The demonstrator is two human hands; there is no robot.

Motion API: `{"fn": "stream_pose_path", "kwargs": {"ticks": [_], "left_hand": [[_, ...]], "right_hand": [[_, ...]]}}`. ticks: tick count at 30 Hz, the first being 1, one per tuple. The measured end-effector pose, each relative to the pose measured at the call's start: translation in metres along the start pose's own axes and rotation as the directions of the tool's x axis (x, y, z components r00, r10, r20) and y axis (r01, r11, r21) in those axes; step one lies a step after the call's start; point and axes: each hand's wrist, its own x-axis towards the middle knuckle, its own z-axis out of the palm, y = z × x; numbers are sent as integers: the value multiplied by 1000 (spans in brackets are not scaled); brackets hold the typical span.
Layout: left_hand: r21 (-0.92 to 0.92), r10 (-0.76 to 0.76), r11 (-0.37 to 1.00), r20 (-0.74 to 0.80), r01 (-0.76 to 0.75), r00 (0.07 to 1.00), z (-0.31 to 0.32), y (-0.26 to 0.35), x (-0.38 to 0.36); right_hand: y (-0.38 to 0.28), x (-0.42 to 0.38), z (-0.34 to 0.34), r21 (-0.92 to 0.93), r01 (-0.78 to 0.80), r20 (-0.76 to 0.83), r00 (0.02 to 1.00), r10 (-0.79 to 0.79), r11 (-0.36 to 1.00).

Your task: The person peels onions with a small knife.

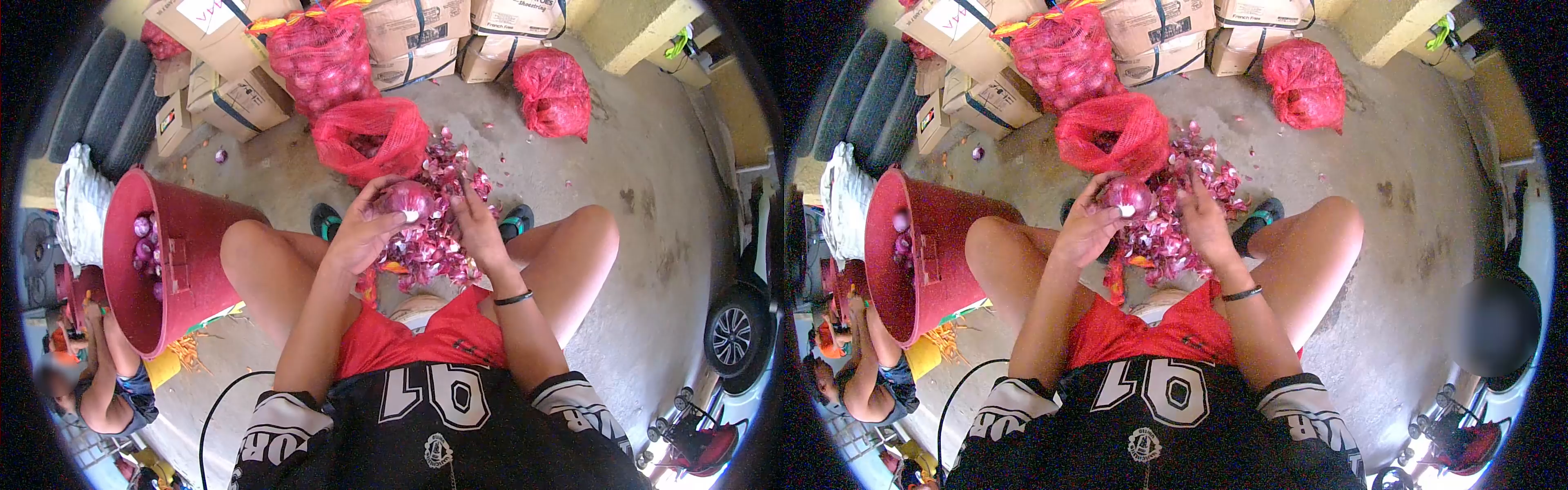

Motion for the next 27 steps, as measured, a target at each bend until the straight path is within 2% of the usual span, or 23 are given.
{"fn": "stream_pose_path", "kwargs": {"ticks": [2,4,6,10,22,27], "left_hand": [[3,22,1000,-39,-22,999,1,-3,1],[-1,48,999,-79,-49,996,-2,-5,3],[44,45,998,-115,-40,992,-4,-6,3],[100,78,993,-155,-63,985,-4,-9,5],[174,125,979,-110,-104,986,-2,-12,8],[126,62,991,-124,-46,990,-5,-11,8]], "right_hand": [[-3,-7,1,-121,8,68,998,0,993],[-11,-14,4,-148,135,90,988,-123,980],[-22,-23,7,-90,362,39,932,-360,928],[-45,-32,9,-108,508,134,859,-494,854],[-49,-28,6,-126,531,148,846,-513,838],[-52,-30,0,-167,487,171,870,-462,857]]}}
